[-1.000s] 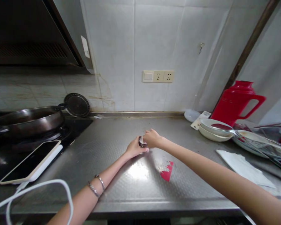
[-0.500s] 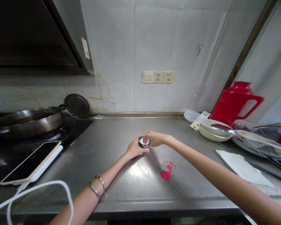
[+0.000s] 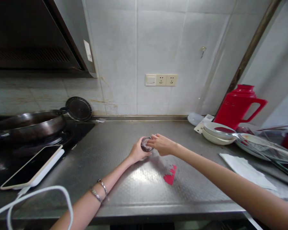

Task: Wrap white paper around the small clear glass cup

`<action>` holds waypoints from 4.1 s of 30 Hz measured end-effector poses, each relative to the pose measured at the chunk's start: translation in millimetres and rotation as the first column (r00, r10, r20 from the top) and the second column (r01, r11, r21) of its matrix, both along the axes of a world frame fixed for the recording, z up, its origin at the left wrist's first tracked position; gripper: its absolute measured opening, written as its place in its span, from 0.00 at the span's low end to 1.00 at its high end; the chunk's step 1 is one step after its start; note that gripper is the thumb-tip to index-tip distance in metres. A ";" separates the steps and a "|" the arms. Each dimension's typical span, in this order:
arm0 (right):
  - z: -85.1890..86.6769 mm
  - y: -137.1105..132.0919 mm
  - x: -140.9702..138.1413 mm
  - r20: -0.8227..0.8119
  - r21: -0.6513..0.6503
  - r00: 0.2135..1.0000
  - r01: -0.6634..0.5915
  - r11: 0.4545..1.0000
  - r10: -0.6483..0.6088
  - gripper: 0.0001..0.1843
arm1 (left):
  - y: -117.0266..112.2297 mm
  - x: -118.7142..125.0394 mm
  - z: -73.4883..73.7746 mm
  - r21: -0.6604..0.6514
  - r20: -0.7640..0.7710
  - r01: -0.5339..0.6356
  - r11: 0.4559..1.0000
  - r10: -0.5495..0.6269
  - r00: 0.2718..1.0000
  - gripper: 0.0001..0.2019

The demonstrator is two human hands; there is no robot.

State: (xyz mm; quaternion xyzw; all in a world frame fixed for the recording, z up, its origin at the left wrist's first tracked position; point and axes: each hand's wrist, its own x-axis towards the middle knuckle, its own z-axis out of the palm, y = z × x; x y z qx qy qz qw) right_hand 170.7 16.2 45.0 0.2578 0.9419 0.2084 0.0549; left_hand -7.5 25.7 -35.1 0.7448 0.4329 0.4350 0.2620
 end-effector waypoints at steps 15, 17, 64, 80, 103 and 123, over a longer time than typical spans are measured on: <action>16.2 -15.2 0.7 -0.278 -0.121 0.960 -0.013 0.993 -0.021 0.14 | -15.0 -7.0 20.2 0.099 -0.079 0.024 0.995 -0.016 0.997 0.41; 16.7 -16.4 -0.6 -0.275 -0.119 0.961 -0.024 0.993 -0.010 0.14 | -15.7 -7.0 21.4 0.098 -0.081 0.025 0.995 -0.017 0.997 0.41; -3.7 -29.3 14.1 -0.319 -0.004 0.933 0.173 0.985 -0.165 0.13 | -9.9 -6.8 30.9 -0.049 0.369 0.111 0.993 -0.086 0.926 0.28; 4.9 -31.0 2.0 -0.026 0.277 0.982 -0.173 0.945 0.187 0.10 | -12.3 -13.4 35.3 -0.650 0.677 0.599 0.468 -0.001 0.736 0.24; -54.1 -71.2 -65.0 -0.722 -0.192 0.542 0.440 0.877 -0.430 0.20 | -24.8 7.5 35.9 -0.412 0.908 0.597 0.688 0.257 0.331 0.22; -37.3 -29.2 -11.6 -0.389 0.316 0.915 0.026 0.948 0.104 0.08 | 8.9 -17.5 49.5 -0.523 0.828 0.715 0.463 0.077 0.556 0.24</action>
